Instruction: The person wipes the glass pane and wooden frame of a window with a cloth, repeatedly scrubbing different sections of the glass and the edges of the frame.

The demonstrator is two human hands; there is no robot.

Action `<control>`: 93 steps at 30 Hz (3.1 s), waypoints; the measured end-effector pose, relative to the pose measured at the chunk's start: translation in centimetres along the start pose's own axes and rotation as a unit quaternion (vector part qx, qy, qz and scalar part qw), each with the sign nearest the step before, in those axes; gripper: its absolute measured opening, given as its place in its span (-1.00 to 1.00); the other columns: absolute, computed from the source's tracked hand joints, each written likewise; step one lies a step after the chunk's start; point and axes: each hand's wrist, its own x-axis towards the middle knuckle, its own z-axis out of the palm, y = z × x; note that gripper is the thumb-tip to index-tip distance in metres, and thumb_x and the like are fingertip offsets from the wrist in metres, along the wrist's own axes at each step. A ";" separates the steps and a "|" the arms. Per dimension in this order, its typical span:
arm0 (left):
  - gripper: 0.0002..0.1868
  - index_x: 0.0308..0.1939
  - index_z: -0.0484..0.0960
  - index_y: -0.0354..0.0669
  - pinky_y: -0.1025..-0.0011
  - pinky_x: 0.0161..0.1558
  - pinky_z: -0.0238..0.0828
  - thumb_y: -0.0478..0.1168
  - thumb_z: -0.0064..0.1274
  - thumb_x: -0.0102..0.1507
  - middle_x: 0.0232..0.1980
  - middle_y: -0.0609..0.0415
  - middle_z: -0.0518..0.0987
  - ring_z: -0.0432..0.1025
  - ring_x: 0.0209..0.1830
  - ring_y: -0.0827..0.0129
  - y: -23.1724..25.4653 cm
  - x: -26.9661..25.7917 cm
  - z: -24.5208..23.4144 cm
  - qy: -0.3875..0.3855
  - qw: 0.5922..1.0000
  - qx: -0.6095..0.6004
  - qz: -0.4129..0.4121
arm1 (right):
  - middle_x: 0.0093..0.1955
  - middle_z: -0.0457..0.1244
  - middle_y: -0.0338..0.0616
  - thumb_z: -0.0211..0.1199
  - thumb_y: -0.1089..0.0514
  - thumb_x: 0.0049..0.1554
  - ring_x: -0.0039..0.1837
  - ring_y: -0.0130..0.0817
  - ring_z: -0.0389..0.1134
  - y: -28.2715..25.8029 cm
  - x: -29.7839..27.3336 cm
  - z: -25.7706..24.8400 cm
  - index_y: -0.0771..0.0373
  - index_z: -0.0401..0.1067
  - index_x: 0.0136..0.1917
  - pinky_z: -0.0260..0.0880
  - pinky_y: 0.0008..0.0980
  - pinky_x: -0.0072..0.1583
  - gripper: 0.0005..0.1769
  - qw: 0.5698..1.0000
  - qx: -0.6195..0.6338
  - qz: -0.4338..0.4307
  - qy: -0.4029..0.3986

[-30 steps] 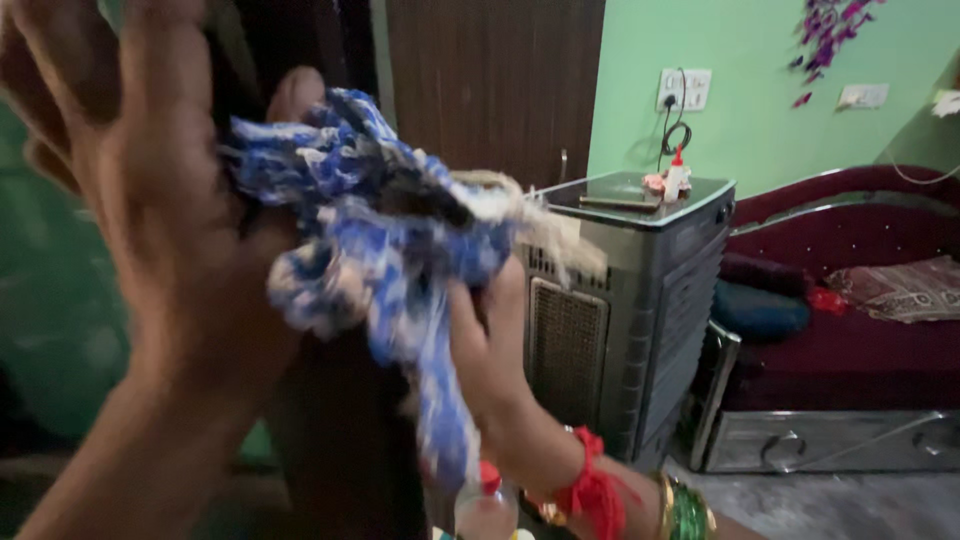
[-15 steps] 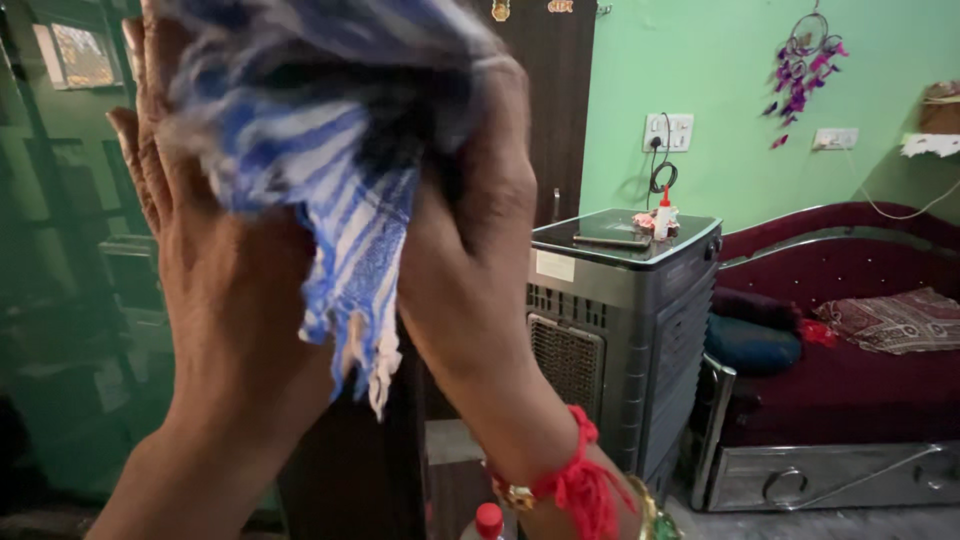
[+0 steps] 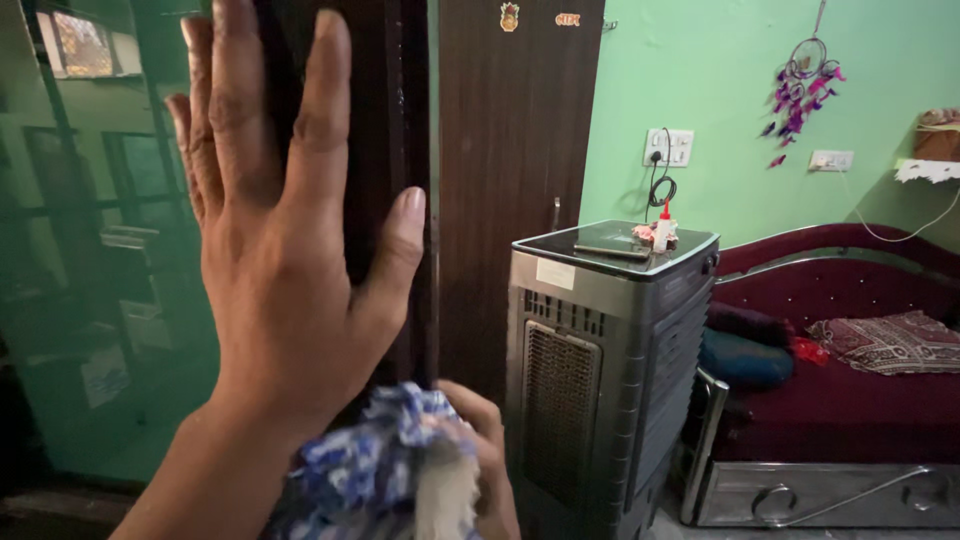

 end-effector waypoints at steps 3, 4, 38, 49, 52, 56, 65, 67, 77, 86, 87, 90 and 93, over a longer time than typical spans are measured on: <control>-0.24 0.67 0.04 -0.09 -0.13 0.72 -0.30 -0.07 0.06 0.49 0.72 -0.27 -0.15 -0.28 0.79 -0.20 -0.3 -0.3 0.0 0.001 0.999 -0.027 0.024 | 0.41 0.15 0.01 0.10 0.19 0.35 0.40 -0.28 0.28 -0.6 4.6 0.3 0.30 0.09 0.50 0.30 -0.23 0.42 -0.50 0.997 0.067 0.031 0.003; -0.30 0.65 0.10 -0.11 -0.13 0.75 -0.26 -0.10 0.03 0.49 0.71 -0.26 -0.12 -0.25 0.78 -0.19 -0.4 -0.5 0.0 0.009 0.999 -0.042 0.018 | 0.39 0.16 0.01 0.10 0.18 0.37 0.39 -0.29 0.29 -0.5 6.4 0.7 0.30 0.09 0.50 0.31 -0.24 0.42 -0.50 0.994 0.106 0.038 0.003; -0.54 0.39 0.35 -0.53 -0.08 0.63 -0.06 -0.38 -0.17 0.41 0.55 -0.33 0.19 -0.03 0.63 -0.18 -1.8 -2.5 -0.6 0.037 0.995 -0.080 0.048 | 0.19 0.30 0.04 0.07 -0.23 0.27 0.20 -0.15 0.32 -3.1 13.7 1.3 0.35 0.32 0.38 0.32 -0.12 0.24 -0.32 0.888 0.250 0.384 -0.041; -0.61 0.31 0.38 -0.58 -0.07 0.61 -0.04 -0.35 -0.22 0.46 0.52 -0.38 0.24 0.05 0.62 -0.22 -1.0 -2.6 -0.9 0.056 0.993 -0.102 0.024 | 0.61 0.06 -0.14 -0.19 -0.36 0.35 0.63 -0.36 0.01 -2.8 12.4 1.9 0.36 0.06 0.57 -0.08 -0.30 0.53 -0.16 0.985 0.096 0.131 0.063; -0.60 0.31 0.38 -0.61 -0.08 0.61 -0.01 -0.34 -0.20 0.47 0.52 -0.42 0.24 0.07 0.62 -0.26 -0.9 -2.6 -1.0 0.059 0.993 -0.093 0.030 | 0.41 0.15 -0.06 -0.02 -0.12 0.51 0.43 -0.34 0.13 -3.4 15.7 2.7 0.48 0.18 0.48 0.11 -0.29 0.55 -0.40 0.976 0.208 0.062 -0.008; -0.59 0.31 0.37 -0.64 -0.10 0.60 0.00 -0.35 -0.21 0.45 0.51 -0.47 0.23 0.06 0.61 -0.30 -1.2 -2.3 -1.2 0.056 0.993 -0.093 0.046 | 0.17 0.22 -0.04 0.10 0.15 0.48 0.21 -0.37 0.18 -3.6 15.5 3.3 0.54 0.33 0.45 0.21 -0.38 0.31 -0.57 0.976 0.198 0.092 0.026; -0.48 0.35 0.25 -0.73 -0.18 0.60 -0.04 -0.33 -0.33 0.40 0.55 -0.50 0.10 -0.06 0.63 -0.31 -3.4 -2.7 -0.9 0.015 0.991 -0.086 0.100 | 0.44 0.24 0.09 -0.19 -0.25 0.30 0.52 -0.17 0.21 3.8 3.5 0.0 0.38 0.19 0.51 0.08 -0.15 0.53 -0.22 0.928 0.117 0.351 -0.050; -0.48 0.36 0.23 -0.72 -0.19 0.60 -0.05 -0.30 -0.35 0.42 0.55 -0.51 0.09 -0.06 0.63 -0.32 -3.9 -2.6 -0.8 0.014 0.990 -0.089 0.111 | 0.35 0.26 0.15 -0.24 -0.24 0.35 0.44 -0.10 0.25 4.3 3.6 -0.1 0.43 0.24 0.45 0.14 -0.08 0.50 -0.25 0.933 0.145 0.317 -0.090; -0.58 0.31 0.34 -0.64 -0.10 0.60 0.03 -0.35 -0.24 0.45 0.51 -0.46 0.22 0.05 0.61 -0.25 -2.2 -3.0 -1.1 0.034 0.993 -0.094 0.059 | 0.28 0.26 -0.19 0.01 -0.21 0.30 0.32 -0.48 0.23 -3.9 15.8 2.8 0.27 0.28 0.36 0.18 -0.43 0.36 -0.41 0.968 0.142 0.204 -0.022; -0.53 0.37 0.38 -0.62 0.01 0.50 0.23 -0.32 -0.18 0.43 0.49 -0.48 0.32 0.27 0.53 -0.24 -1.5 -2.1 -2.7 0.022 1.000 0.005 0.016 | -0.01 0.32 -0.37 0.15 -0.12 0.32 0.08 -0.61 0.23 -5.5 15.7 3.1 0.37 0.46 0.18 0.30 -0.50 0.16 -0.53 0.973 0.154 0.170 -0.025; -0.53 0.37 0.38 -0.62 0.01 0.50 0.23 -0.32 -0.18 0.43 0.49 -0.48 0.32 0.27 0.53 -0.24 -1.3 -1.9 -2.7 0.022 1.000 0.005 0.016 | -0.06 0.29 -0.37 0.18 -0.11 0.33 0.04 -0.61 0.19 -5.8 15.4 3.1 0.38 0.48 0.15 0.26 -0.50 0.09 -0.54 0.979 0.121 0.165 -0.016; -0.48 0.57 0.10 -0.57 0.11 0.59 0.23 -0.27 -0.22 0.63 0.55 -0.44 0.27 0.25 0.61 -0.15 -1.1 -0.3 -3.0 0.050 0.997 -0.042 0.031 | -0.11 0.29 -0.38 0.23 -0.07 0.29 -0.01 -0.60 0.20 -7.2 14.4 3.4 0.36 0.48 0.13 0.25 -0.50 0.02 -0.59 0.978 0.116 0.170 -0.014; -0.29 0.55 -0.06 -0.57 0.06 0.36 0.29 -0.24 -0.21 0.42 0.43 -0.58 0.28 0.32 0.41 -0.20 -0.6 0.8 -4.4 -0.021 0.997 -0.067 0.022 | -0.14 0.26 -0.37 0.27 -0.02 0.27 -0.07 -0.59 0.17 -8.2 13.5 4.1 0.30 0.48 0.18 0.17 -0.50 -0.03 -0.63 0.970 0.168 0.176 -0.022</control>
